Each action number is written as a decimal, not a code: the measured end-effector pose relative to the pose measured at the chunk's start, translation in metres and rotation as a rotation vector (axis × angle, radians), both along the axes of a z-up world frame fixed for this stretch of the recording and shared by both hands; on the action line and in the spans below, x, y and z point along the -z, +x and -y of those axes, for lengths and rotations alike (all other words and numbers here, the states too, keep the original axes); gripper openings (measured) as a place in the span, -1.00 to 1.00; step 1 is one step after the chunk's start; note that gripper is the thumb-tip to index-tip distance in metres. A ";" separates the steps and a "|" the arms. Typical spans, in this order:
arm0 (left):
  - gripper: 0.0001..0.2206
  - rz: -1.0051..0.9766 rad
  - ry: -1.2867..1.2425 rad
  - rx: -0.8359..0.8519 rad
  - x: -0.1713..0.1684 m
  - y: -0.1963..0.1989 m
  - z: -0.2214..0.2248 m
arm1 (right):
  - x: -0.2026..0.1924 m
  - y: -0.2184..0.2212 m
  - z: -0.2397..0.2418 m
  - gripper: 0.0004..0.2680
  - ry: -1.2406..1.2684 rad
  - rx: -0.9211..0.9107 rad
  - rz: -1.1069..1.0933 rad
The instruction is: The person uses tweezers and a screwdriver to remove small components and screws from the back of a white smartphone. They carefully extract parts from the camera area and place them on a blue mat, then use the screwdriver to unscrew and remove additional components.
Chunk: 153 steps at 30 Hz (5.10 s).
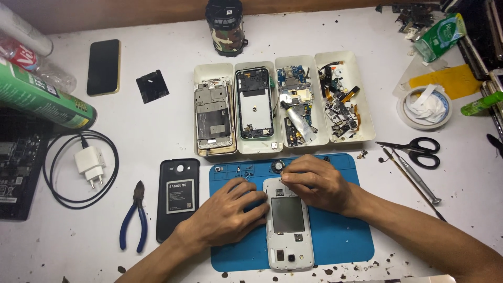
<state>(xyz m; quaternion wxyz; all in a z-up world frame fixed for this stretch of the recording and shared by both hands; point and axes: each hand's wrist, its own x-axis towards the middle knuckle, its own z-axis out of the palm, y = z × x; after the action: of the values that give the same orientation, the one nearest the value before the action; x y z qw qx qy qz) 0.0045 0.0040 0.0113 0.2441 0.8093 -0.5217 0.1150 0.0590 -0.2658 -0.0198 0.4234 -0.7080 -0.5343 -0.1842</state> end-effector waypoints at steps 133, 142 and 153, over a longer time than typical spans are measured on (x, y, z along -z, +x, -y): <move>-0.72 0.042 0.017 0.002 0.001 0.000 -0.003 | 0.001 -0.002 0.000 -0.80 0.039 0.030 -0.039; -0.71 0.064 0.031 -0.003 0.001 0.000 -0.002 | -0.001 -0.003 0.001 -0.78 0.017 -0.005 -0.012; -0.72 0.054 0.018 0.007 0.001 0.000 -0.002 | -0.004 -0.004 -0.002 -0.82 0.014 -0.010 0.002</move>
<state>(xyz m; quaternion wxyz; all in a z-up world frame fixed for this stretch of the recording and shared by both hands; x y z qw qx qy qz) 0.0041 0.0060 0.0106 0.2229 0.8063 -0.5320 0.1313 0.0551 -0.2640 -0.0156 0.4289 -0.7021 -0.5370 -0.1863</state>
